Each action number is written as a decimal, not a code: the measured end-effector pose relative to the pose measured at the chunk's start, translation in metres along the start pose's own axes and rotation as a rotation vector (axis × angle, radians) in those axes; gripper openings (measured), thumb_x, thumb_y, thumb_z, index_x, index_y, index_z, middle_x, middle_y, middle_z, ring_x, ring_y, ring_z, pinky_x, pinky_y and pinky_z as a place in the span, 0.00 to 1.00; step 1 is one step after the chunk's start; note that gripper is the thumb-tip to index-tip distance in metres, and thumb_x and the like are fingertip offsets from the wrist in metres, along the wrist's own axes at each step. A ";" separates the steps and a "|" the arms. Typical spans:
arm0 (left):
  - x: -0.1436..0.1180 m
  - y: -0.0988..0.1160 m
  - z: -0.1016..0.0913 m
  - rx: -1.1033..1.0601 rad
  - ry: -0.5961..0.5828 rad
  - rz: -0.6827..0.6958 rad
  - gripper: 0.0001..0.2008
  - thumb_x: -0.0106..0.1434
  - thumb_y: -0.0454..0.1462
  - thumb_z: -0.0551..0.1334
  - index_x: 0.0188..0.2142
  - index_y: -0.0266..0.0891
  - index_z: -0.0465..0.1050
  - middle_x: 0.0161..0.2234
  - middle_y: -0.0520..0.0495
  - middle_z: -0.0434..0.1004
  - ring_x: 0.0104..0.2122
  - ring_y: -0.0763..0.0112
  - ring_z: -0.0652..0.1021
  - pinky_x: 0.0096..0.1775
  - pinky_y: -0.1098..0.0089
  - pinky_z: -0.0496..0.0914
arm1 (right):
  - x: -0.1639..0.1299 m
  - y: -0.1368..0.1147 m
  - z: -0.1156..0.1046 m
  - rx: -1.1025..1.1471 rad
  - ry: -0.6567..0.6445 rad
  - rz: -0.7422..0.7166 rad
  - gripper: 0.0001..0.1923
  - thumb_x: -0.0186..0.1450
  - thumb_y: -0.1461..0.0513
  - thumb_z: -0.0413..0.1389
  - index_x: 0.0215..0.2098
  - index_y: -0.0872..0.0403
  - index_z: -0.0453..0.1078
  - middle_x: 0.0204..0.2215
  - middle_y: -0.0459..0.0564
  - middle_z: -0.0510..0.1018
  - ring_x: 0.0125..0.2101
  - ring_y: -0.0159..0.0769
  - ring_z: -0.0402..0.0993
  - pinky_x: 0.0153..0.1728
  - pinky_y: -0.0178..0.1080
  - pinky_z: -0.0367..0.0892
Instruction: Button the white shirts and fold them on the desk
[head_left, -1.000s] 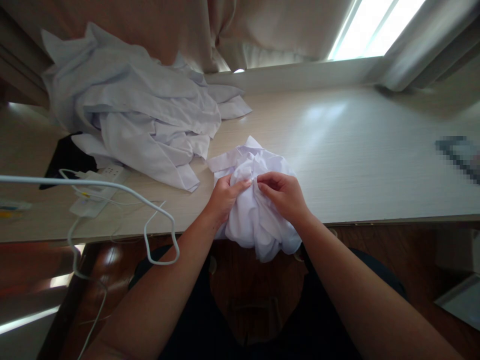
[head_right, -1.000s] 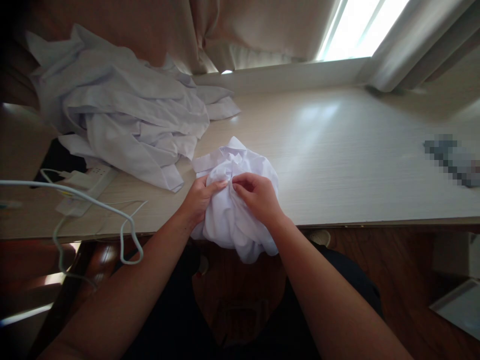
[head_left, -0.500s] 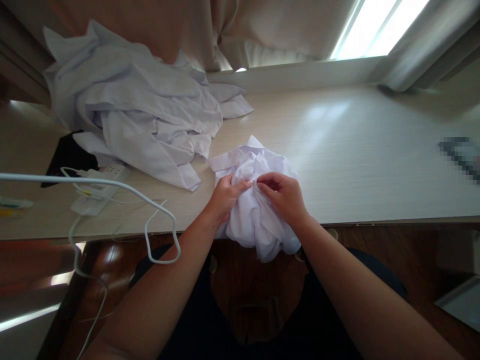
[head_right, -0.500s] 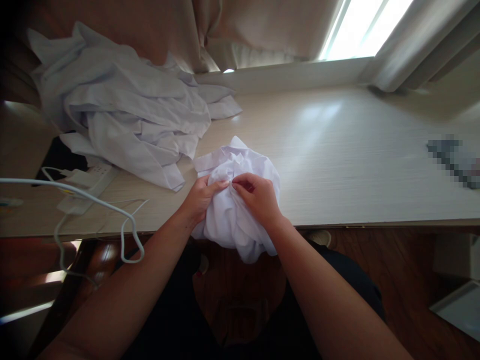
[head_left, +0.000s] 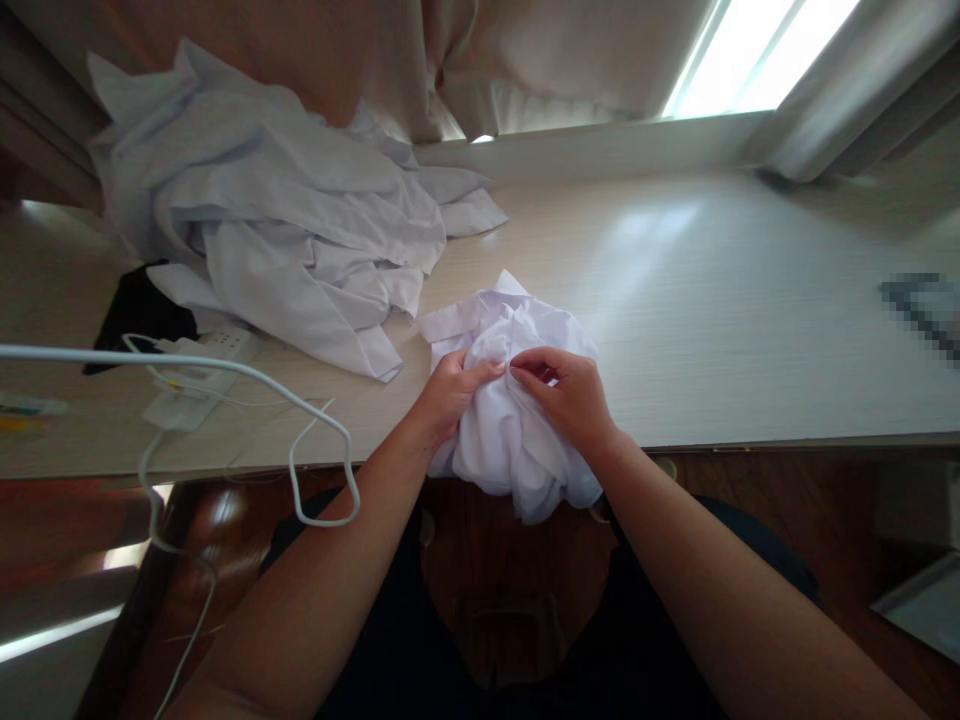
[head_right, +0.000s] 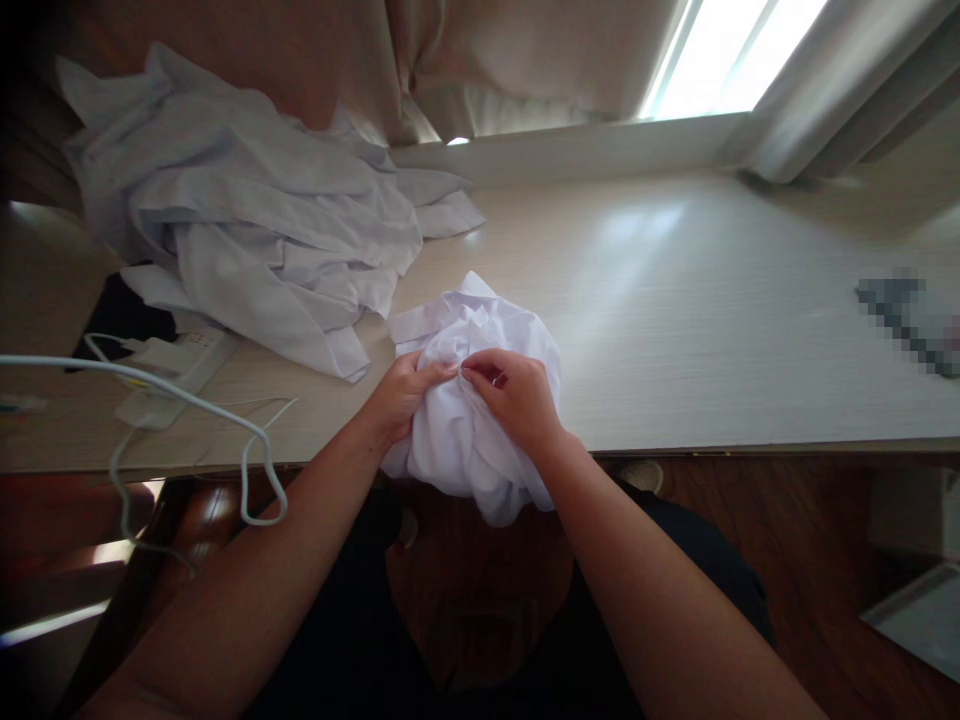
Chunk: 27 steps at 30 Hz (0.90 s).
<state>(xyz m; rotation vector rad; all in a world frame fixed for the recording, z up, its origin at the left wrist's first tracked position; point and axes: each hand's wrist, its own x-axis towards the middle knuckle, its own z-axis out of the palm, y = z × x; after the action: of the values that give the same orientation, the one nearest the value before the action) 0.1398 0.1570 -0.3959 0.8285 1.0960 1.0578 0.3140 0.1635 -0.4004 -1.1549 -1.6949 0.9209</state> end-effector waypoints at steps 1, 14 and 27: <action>0.000 0.000 0.000 -0.001 -0.005 -0.006 0.21 0.50 0.43 0.73 0.40 0.33 0.76 0.34 0.44 0.79 0.29 0.67 0.76 0.33 0.69 0.68 | 0.000 0.000 0.000 -0.002 0.002 -0.007 0.07 0.63 0.58 0.61 0.38 0.52 0.79 0.30 0.46 0.81 0.29 0.33 0.74 0.33 0.37 0.68; 0.002 -0.002 0.003 -0.035 -0.047 0.000 0.21 0.54 0.44 0.72 0.42 0.33 0.76 0.36 0.43 0.79 0.31 0.68 0.76 0.35 0.69 0.69 | 0.004 0.008 -0.004 0.156 0.003 0.061 0.08 0.63 0.58 0.61 0.38 0.52 0.80 0.34 0.48 0.83 0.35 0.36 0.77 0.38 0.39 0.70; 0.005 -0.005 -0.003 0.037 -0.080 0.049 0.19 0.56 0.43 0.72 0.43 0.33 0.76 0.39 0.43 0.80 0.36 0.66 0.77 0.40 0.68 0.70 | 0.011 0.006 -0.010 0.263 -0.075 0.107 0.07 0.61 0.59 0.63 0.36 0.53 0.79 0.33 0.48 0.82 0.34 0.36 0.77 0.38 0.38 0.70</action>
<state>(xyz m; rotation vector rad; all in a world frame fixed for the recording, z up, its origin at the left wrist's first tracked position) 0.1383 0.1603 -0.4023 0.9238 1.0348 1.0395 0.3228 0.1765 -0.3997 -1.0517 -1.5267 1.2276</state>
